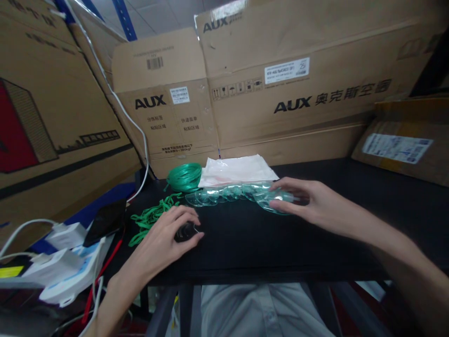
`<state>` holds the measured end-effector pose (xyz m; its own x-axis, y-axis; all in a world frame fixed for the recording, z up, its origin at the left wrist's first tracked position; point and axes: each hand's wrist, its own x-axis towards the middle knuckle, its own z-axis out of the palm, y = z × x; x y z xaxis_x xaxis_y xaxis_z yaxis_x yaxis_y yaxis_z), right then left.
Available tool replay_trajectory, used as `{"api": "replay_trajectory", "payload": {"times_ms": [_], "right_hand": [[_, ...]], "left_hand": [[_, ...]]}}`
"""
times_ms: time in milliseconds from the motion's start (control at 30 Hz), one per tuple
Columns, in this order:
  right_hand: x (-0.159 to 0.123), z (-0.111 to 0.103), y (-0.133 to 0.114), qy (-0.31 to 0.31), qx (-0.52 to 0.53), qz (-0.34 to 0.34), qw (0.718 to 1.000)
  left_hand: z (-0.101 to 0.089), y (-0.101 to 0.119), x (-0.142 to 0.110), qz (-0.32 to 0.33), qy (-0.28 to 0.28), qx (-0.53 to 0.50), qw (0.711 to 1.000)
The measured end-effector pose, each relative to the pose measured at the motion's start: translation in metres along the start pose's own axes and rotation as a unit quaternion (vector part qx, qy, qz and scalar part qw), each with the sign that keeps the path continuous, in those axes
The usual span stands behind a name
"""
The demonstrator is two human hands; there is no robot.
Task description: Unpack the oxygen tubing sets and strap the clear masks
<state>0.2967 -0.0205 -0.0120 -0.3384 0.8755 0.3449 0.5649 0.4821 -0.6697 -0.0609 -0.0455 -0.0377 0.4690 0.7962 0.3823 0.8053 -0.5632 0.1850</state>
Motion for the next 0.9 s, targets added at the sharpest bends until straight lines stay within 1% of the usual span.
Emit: {"api": "replay_trajectory", "payload": {"times_ms": [100, 233, 300, 367, 433, 467, 500, 567, 667, 733, 800, 900], "right_hand": [[-0.020, -0.017, 0.011, 0.014, 0.018, 0.031, 0.999], [-0.038, -0.044, 0.027, 0.088, 0.000, 0.075, 0.993], [-0.039, -0.054, 0.038, 0.109, -0.019, 0.083, 0.990], [-0.034, -0.059, 0.048, 0.107, -0.032, 0.086, 0.990], [-0.026, -0.058, 0.058, 0.100, -0.037, 0.083, 0.991], [-0.021, -0.055, 0.062, 0.095, -0.036, 0.081, 0.992], [-0.016, -0.051, 0.065, 0.086, -0.030, 0.074, 0.993], [-0.006, -0.042, 0.070, 0.070, -0.007, 0.051, 0.996], [0.006, -0.030, 0.075, 0.064, 0.007, 0.024, 0.998], [0.010, -0.025, 0.078, 0.065, 0.002, 0.019, 0.998], [0.013, -0.023, 0.081, 0.059, -0.002, 0.018, 0.998], [0.014, -0.023, 0.084, 0.042, -0.028, 0.019, 0.999]], "left_hand": [[0.006, -0.007, -0.002, -0.009, -0.032, 0.066, 0.997], [0.007, -0.019, -0.005, -0.022, -0.039, 0.104, 0.994], [0.007, -0.026, -0.009, -0.021, -0.037, 0.112, 0.993], [0.008, -0.029, -0.012, -0.018, -0.031, 0.113, 0.993], [0.011, -0.024, -0.010, -0.013, -0.016, 0.106, 0.994], [0.013, -0.018, -0.006, -0.009, -0.007, 0.101, 0.995], [0.016, -0.009, 0.001, -0.003, 0.004, 0.095, 0.996], [0.023, 0.016, 0.023, 0.018, 0.022, 0.077, 0.997], [0.034, 0.059, 0.070, 0.093, 0.020, 0.040, 0.995], [0.045, 0.079, 0.102, 0.137, 0.029, 0.020, 0.990], [0.057, 0.089, 0.128, 0.158, 0.031, 0.013, 0.987], [0.075, 0.087, 0.150, 0.170, -0.004, 0.014, 0.985]]}}
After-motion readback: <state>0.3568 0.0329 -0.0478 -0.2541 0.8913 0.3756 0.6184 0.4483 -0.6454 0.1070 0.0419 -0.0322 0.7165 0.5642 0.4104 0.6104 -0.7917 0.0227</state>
